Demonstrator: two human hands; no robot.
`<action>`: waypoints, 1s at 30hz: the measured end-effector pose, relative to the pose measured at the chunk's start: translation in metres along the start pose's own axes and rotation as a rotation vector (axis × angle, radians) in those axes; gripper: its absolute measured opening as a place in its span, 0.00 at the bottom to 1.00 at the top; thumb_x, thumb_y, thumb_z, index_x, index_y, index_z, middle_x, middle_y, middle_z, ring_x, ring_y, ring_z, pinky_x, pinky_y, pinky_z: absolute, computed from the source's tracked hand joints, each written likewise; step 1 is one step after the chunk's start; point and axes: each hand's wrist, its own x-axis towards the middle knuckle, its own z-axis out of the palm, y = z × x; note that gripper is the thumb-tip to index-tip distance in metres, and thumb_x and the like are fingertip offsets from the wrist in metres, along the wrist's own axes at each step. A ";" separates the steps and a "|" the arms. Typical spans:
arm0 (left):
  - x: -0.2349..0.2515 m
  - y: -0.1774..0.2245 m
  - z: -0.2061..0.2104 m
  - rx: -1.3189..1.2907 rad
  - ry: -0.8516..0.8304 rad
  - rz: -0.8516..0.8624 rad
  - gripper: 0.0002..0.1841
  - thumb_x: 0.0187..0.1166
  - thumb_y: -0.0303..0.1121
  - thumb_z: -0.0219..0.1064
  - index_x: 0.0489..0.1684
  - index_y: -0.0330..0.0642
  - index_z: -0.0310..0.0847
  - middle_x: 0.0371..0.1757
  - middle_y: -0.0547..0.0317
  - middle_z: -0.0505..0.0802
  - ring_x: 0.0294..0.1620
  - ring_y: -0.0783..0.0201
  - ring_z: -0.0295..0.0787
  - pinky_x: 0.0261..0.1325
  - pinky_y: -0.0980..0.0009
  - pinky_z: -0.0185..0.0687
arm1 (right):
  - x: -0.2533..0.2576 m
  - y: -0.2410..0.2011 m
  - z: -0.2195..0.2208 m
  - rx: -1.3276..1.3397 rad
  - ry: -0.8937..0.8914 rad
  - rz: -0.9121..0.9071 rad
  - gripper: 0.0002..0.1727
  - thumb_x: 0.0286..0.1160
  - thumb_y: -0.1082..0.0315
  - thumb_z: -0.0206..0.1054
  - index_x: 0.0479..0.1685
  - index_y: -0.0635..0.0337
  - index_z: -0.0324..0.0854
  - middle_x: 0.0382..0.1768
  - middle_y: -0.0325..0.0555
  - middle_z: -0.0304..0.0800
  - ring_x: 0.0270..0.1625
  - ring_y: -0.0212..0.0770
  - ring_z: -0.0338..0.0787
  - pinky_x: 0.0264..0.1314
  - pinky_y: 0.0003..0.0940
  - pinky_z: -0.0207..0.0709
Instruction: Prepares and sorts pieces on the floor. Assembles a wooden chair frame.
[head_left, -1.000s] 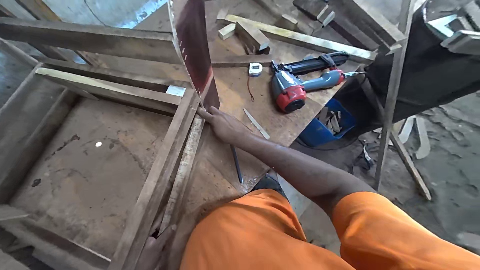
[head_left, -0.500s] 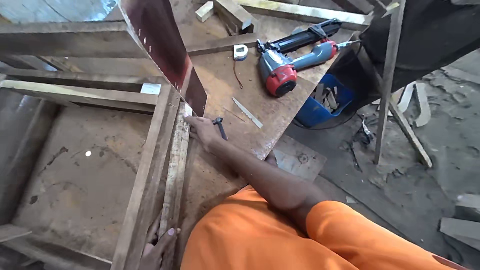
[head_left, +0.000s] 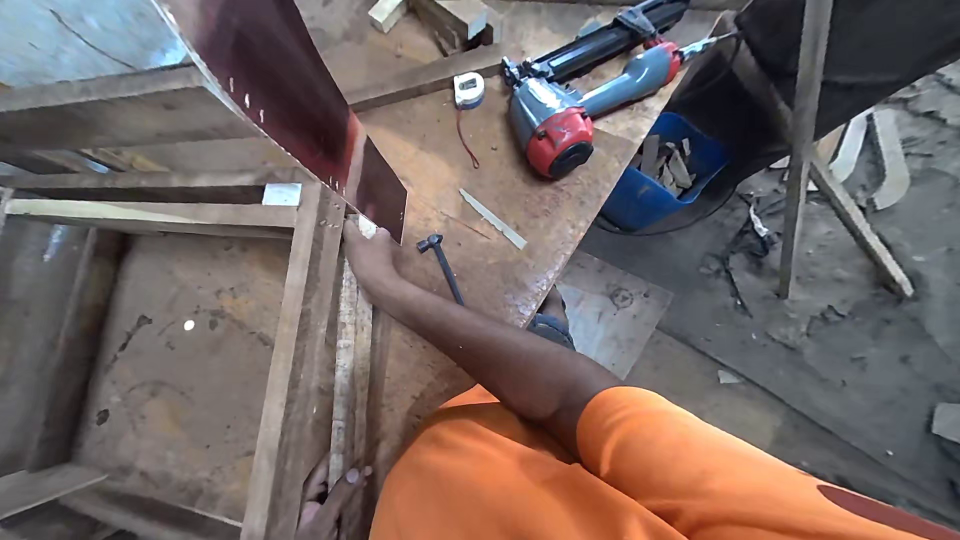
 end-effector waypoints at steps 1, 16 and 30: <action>0.000 0.000 0.000 -0.001 -0.001 -0.001 0.15 0.80 0.28 0.64 0.62 0.39 0.83 0.46 0.62 0.96 0.43 0.67 0.94 0.49 0.67 0.93 | -0.001 -0.002 0.000 -0.016 0.005 0.013 0.36 0.76 0.43 0.67 0.70 0.66 0.74 0.59 0.64 0.86 0.64 0.57 0.87 0.64 0.59 0.81; 0.008 0.006 0.007 0.156 0.051 -0.038 0.14 0.78 0.24 0.60 0.58 0.33 0.82 0.39 0.66 0.96 0.37 0.72 0.93 0.44 0.73 0.92 | 0.006 0.007 -0.010 -0.055 0.009 0.029 0.37 0.79 0.41 0.66 0.70 0.68 0.74 0.60 0.66 0.86 0.65 0.59 0.87 0.66 0.60 0.80; 0.009 -0.003 0.004 0.201 0.055 -0.014 0.14 0.80 0.28 0.63 0.58 0.32 0.84 0.41 0.59 0.96 0.39 0.68 0.94 0.45 0.70 0.92 | 0.002 -0.007 -0.007 -0.189 0.054 0.068 0.33 0.81 0.42 0.63 0.59 0.70 0.79 0.56 0.66 0.86 0.60 0.59 0.89 0.59 0.59 0.82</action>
